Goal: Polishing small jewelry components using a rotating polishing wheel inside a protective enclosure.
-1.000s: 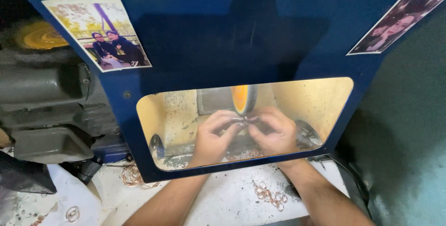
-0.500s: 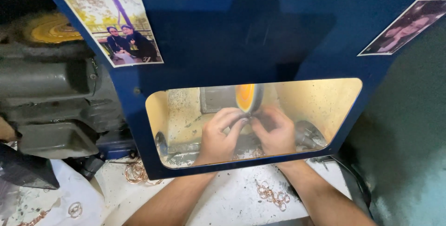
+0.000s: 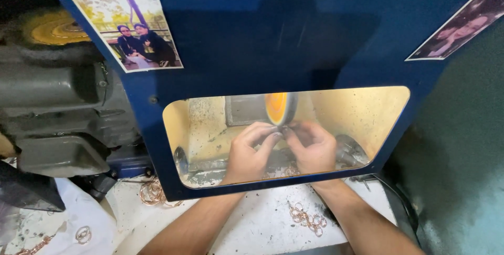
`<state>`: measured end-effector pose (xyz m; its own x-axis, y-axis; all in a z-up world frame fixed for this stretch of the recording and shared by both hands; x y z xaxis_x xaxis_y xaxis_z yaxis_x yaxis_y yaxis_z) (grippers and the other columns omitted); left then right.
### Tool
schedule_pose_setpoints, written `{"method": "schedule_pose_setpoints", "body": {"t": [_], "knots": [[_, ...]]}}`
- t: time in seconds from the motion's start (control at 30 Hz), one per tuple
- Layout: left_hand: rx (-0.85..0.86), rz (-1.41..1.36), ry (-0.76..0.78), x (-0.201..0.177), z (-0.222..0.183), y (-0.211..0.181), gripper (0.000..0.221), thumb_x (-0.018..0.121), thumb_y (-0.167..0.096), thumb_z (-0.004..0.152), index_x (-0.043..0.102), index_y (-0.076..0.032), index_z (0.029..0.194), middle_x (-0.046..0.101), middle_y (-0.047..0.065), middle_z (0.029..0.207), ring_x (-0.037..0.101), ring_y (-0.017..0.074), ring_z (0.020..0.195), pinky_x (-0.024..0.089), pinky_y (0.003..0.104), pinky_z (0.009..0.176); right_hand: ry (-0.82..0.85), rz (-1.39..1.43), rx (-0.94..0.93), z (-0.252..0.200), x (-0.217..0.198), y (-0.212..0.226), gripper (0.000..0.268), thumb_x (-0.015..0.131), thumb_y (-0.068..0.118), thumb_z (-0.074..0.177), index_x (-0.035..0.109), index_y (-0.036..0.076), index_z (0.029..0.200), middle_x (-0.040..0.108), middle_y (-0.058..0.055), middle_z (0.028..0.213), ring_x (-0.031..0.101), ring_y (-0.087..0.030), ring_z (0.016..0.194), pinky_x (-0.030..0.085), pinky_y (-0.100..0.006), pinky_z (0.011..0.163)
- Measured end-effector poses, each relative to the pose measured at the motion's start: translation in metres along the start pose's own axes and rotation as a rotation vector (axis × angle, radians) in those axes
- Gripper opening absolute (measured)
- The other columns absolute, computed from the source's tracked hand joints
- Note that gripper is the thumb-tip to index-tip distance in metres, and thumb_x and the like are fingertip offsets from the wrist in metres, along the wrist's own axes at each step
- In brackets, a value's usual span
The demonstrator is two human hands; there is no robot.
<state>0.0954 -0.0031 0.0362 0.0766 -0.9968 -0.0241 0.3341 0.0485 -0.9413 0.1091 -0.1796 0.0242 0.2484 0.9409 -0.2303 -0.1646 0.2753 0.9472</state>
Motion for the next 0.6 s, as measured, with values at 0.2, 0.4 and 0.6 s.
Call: {"method": "schedule_pose_setpoints", "body": {"t": [0.2,0.4,0.6], "knots": [[-0.039,-0.007,-0.03,-0.002,-0.003,-0.001,0.009,0.076,-0.006,0.09,0.081,-0.006,0.098,0.079,0.01,0.092,0.076,0.0227,0.091,0.06,0.037,0.081,0.034,-0.004,0.002,-0.002,-0.001,0.0,0.02,0.086,0.014,0.081,0.077,0.006,0.098,0.081,-0.013,0.09,0.078,-0.021,0.093,0.061,-0.038,0.086],[0.084,-0.023,-0.037,-0.003,-0.005,-0.007,0.009,0.075,-0.004,0.091,0.081,-0.008,0.097,0.078,0.007,0.091,0.076,0.0237,0.089,0.059,0.037,0.081,0.016,-0.013,-0.129,-0.004,-0.001,0.018,0.017,0.083,0.009,0.08,0.075,0.001,0.092,0.079,-0.017,0.082,0.077,-0.021,0.084,0.062,-0.039,0.077],[0.197,0.016,-0.054,-0.005,-0.005,-0.018,0.011,0.078,-0.004,0.089,0.081,-0.011,0.097,0.079,0.005,0.093,0.077,0.0227,0.089,0.059,0.036,0.081,-0.033,-0.052,-0.227,-0.003,-0.005,0.023,0.02,0.087,0.011,0.077,0.075,0.002,0.089,0.075,-0.014,0.075,0.072,-0.015,0.077,0.059,-0.033,0.07]]}}
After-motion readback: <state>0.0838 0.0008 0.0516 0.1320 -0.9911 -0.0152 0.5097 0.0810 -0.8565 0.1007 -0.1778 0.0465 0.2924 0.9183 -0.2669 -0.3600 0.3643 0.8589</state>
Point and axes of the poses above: each hand's wrist, its own z-axis towards the middle knuckle, its own x-axis out of the palm, y = z × x, the point moved 10 cm from there along z, towards the middle knuckle
